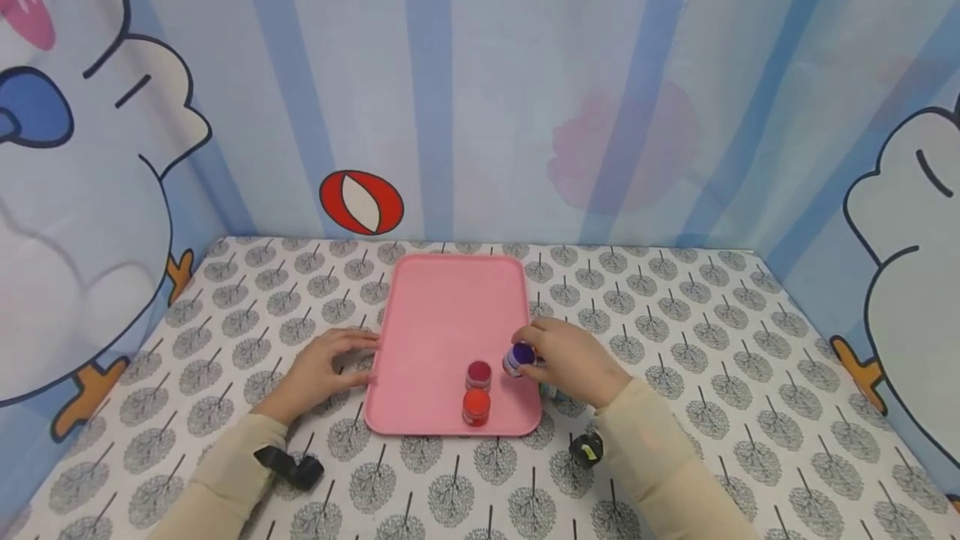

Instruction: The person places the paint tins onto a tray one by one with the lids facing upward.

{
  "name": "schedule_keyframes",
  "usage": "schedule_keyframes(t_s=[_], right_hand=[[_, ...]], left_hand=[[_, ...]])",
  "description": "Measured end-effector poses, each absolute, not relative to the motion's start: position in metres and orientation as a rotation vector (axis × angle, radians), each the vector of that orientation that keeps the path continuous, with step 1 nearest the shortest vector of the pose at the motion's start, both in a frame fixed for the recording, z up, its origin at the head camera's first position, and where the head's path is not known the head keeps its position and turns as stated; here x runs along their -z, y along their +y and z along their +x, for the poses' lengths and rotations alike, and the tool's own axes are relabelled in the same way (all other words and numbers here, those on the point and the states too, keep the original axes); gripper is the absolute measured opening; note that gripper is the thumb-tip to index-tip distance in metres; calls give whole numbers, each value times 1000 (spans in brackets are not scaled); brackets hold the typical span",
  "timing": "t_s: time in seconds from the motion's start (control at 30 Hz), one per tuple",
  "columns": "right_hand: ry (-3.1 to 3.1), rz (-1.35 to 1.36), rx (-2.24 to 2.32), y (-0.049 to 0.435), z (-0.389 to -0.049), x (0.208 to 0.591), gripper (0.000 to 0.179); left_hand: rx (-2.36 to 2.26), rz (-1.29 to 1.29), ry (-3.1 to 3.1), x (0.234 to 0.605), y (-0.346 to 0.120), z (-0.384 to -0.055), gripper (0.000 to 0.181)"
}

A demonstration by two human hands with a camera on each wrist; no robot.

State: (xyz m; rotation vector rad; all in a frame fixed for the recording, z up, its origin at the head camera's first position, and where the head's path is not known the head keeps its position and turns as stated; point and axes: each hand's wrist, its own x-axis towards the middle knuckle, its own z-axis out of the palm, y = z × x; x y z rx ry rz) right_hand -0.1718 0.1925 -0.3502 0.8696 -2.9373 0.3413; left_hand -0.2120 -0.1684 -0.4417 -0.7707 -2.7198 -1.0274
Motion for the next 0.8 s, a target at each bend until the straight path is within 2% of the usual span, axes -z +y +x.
schedule_keyframes(t_s=[0.8], right_hand=[[-2918, 881, -291, 168, -197, 365, 31]], left_hand=[[1003, -761, -2714, 441, -169, -211, 46]])
